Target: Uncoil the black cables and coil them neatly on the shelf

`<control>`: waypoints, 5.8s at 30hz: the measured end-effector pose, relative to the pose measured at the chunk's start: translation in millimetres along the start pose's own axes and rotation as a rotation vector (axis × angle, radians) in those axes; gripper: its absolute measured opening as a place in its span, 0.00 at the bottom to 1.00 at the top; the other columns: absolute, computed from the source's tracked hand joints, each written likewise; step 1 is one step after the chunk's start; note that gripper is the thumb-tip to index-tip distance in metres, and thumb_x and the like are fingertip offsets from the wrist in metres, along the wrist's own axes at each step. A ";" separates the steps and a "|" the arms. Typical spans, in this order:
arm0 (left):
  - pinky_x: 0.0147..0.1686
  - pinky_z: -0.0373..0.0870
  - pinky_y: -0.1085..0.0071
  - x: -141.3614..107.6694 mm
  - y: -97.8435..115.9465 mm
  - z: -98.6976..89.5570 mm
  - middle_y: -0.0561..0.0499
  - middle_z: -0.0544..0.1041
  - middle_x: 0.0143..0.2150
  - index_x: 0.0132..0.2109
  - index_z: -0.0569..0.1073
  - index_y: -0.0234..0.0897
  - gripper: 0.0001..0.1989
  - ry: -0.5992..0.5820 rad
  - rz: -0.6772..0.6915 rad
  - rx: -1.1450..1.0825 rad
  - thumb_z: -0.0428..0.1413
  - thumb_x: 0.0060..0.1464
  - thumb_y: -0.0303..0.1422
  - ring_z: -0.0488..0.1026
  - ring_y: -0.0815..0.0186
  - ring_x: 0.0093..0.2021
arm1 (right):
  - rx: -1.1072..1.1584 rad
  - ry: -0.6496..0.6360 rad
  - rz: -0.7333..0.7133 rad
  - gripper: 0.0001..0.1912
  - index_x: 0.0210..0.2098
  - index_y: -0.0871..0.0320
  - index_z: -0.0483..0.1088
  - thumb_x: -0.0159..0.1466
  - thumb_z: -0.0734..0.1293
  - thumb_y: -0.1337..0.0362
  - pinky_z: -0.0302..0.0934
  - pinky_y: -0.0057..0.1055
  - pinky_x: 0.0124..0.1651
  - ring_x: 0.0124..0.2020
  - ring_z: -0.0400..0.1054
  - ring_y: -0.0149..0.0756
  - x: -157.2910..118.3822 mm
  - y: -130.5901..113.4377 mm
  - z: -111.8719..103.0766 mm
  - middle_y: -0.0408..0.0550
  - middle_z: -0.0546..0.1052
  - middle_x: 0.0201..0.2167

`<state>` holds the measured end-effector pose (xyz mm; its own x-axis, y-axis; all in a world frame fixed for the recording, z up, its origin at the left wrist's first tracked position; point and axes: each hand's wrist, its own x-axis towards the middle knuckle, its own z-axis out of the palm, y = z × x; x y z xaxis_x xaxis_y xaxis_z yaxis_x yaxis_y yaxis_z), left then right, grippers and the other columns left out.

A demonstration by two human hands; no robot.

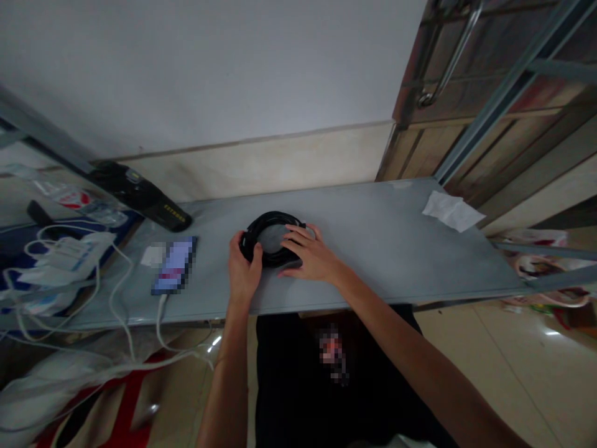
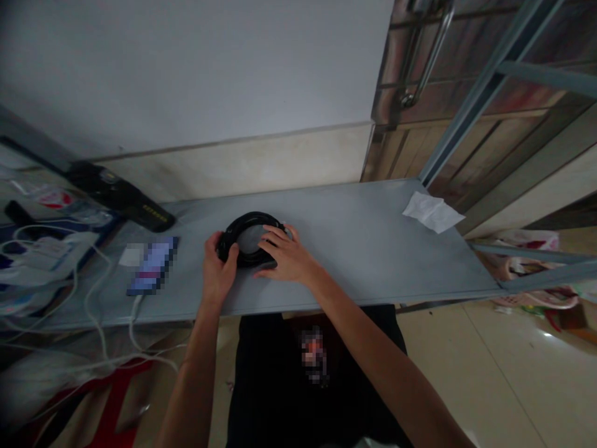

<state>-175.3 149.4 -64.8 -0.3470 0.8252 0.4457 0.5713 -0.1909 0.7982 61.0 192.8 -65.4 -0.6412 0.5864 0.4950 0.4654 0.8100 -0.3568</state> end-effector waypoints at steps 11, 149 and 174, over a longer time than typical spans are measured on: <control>0.76 0.64 0.43 -2.3 21.1 -8.8 0.36 0.79 0.70 0.70 0.75 0.40 0.35 -0.181 -0.023 -0.102 0.72 0.61 0.47 0.75 0.42 0.71 | -0.155 -0.063 -0.041 0.17 0.55 0.57 0.78 0.71 0.77 0.56 0.52 0.51 0.77 0.61 0.72 0.48 1.4 -7.4 -5.2 0.53 0.82 0.55; 0.46 0.77 0.62 -3.4 14.9 -12.8 0.48 0.87 0.37 0.45 0.84 0.41 0.19 -0.173 -0.109 -0.120 0.64 0.67 0.53 0.84 0.56 0.40 | 0.231 0.631 0.837 0.25 0.40 0.54 0.79 0.71 0.74 0.38 0.66 0.35 0.37 0.33 0.72 0.37 -202.7 74.1 -156.4 0.47 0.81 0.32; 0.48 0.76 0.62 -4.4 15.9 -15.0 0.47 0.86 0.37 0.44 0.83 0.41 0.18 -0.210 -0.108 -0.185 0.62 0.70 0.51 0.83 0.56 0.41 | -0.526 -0.086 0.258 0.27 0.43 0.57 0.78 0.75 0.71 0.37 0.71 0.40 0.48 0.42 0.80 0.49 -102.0 37.4 -92.1 0.55 0.84 0.41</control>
<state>-175.9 134.8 -48.0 -0.2262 0.9342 0.2758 0.3877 -0.1734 0.9053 200.0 163.1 -56.3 -0.5038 0.7801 0.3710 0.8389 0.5443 -0.0054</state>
